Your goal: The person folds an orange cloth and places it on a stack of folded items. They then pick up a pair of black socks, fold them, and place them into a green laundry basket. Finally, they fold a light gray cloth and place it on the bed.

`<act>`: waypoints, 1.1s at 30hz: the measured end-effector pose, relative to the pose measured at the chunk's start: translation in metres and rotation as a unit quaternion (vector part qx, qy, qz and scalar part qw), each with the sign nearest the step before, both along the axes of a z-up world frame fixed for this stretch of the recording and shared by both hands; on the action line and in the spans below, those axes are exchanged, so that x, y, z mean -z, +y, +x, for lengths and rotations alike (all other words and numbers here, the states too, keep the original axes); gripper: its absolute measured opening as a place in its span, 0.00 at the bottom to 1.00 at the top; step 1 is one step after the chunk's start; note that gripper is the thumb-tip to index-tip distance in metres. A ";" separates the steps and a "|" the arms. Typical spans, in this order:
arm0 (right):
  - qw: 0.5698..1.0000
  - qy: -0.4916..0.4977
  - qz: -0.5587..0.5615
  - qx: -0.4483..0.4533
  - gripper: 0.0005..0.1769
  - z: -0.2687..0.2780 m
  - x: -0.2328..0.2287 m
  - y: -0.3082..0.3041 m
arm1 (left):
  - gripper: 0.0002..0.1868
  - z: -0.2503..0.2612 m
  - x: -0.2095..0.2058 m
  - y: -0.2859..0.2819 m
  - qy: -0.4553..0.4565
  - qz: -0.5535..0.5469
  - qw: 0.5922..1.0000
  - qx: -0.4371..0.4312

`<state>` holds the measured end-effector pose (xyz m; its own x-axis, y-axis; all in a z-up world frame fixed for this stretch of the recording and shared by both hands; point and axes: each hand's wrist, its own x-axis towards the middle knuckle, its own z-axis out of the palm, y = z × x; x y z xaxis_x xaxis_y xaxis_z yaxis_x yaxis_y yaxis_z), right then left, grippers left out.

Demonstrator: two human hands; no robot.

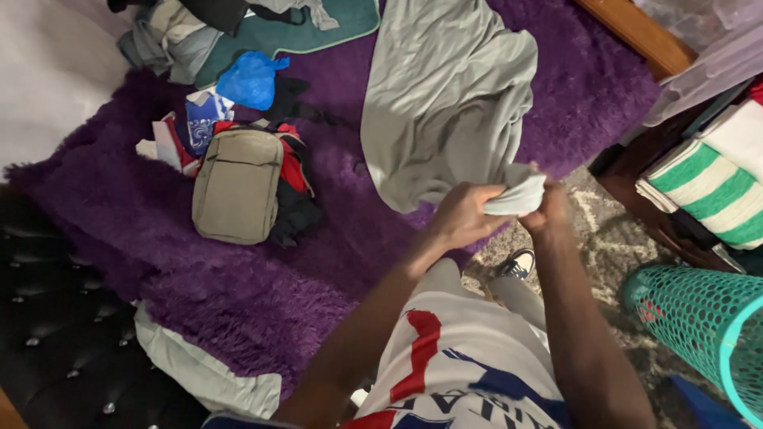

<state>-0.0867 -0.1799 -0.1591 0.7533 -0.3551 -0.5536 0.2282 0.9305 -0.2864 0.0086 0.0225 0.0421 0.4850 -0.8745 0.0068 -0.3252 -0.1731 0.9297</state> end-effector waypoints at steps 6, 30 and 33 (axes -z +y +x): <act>0.980 -0.082 0.162 0.079 0.07 0.011 0.048 -0.053 | 0.15 0.030 -0.012 0.069 -0.019 -0.056 0.998 -0.009; 0.985 0.125 -0.007 -0.122 0.27 0.043 -0.070 0.022 | 0.22 0.004 0.026 0.040 -0.141 0.018 0.986 -0.088; 0.981 0.147 0.032 -0.119 0.29 0.047 -0.026 0.009 | 0.15 -0.001 0.000 0.049 -0.149 0.011 0.989 -0.012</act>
<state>-0.0401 -0.1711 -0.1333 0.6150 -0.1449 -0.7751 -0.0825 0.9658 -0.2460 0.0078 0.0710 0.0419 0.4844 -0.8646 0.1335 -0.5793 -0.2026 0.7895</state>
